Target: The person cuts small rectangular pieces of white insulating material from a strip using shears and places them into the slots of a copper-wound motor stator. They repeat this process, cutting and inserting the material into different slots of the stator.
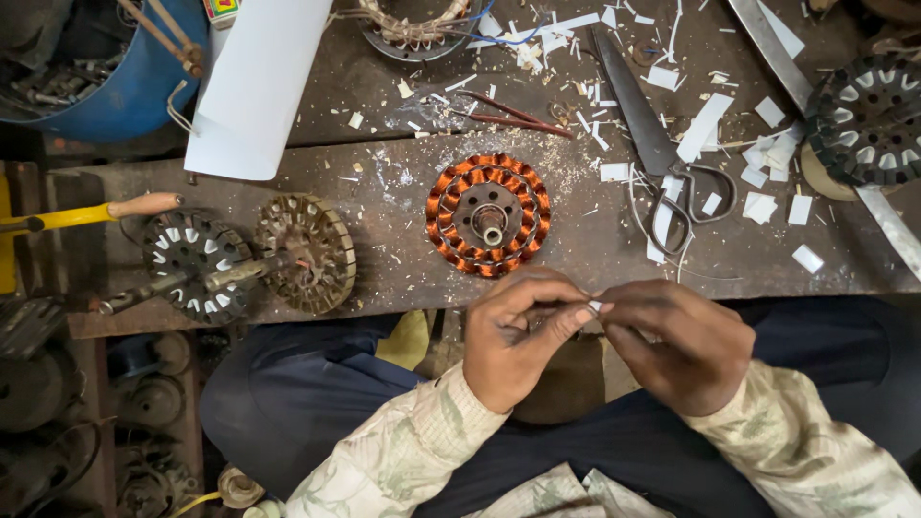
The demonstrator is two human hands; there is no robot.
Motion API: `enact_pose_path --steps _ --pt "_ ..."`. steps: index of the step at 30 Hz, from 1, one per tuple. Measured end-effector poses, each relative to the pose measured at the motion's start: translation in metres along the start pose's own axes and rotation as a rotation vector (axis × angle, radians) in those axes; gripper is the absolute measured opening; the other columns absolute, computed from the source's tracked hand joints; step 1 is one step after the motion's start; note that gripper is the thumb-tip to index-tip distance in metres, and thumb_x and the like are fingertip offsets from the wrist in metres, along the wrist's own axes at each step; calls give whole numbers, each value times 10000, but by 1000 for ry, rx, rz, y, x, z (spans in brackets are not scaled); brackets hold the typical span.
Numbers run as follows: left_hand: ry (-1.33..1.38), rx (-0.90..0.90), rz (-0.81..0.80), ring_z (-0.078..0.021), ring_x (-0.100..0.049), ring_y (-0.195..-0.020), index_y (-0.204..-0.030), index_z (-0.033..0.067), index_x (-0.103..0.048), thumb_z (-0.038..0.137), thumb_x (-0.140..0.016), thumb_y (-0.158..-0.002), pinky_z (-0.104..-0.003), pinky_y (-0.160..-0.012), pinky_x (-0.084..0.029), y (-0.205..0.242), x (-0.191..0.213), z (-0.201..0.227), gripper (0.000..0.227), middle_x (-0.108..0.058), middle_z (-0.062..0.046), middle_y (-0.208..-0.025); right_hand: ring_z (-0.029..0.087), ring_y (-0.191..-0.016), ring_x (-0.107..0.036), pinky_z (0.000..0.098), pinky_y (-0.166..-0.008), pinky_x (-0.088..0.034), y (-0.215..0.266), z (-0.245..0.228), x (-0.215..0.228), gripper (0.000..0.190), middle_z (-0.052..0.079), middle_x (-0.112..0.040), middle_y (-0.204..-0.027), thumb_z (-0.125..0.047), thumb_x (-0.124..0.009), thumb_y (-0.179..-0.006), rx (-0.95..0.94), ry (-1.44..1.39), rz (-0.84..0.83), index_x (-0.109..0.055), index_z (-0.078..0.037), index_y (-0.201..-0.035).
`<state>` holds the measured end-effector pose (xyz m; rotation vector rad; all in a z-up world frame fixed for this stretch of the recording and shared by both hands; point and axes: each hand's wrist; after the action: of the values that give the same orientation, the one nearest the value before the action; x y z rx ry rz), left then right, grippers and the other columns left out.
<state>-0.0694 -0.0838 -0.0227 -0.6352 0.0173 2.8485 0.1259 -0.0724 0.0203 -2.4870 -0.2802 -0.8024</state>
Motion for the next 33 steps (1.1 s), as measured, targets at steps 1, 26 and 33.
enact_pose_path --steps 1,26,33 --pt "44 3 -15 -171 -727 -1059 -1154 -52 -663 -4 -696 -1031 -304 -943 -614 0 1 -1 136 -690 -107 -1154 237 -964 -756 279 -750 -633 -1 1 3 245 152 -724 -1030 11 -813 -804 68 28 -29 -678 -18 -1006" --pt "-393 -113 113 -202 -678 -915 -1065 13 -609 66 -653 -1022 -302 -832 -556 -2 -9 14 81 -645 -98 -1055 231 -912 -726 323 -751 -580 -4 3 -10 213 170 -703 -1015 5 -750 -868 -12 -102 -24 -640 54 -1044" --pt "-649 -396 23 -182 -731 -932 -1139 58 -667 73 -738 -999 -270 -824 -599 3 16 44 158 -715 -112 -1040 205 -956 -752 259 -703 -623 4 10 0 198 188 -703 -1070 -3 -746 -874 25 -144 50 -654 32 -1046"
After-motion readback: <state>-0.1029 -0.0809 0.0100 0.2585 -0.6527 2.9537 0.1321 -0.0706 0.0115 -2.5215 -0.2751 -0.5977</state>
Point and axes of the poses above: each hand's wrist, its own y-axis away from the middle knuckle, its own x-axis out of the back of the hand, z = x × y
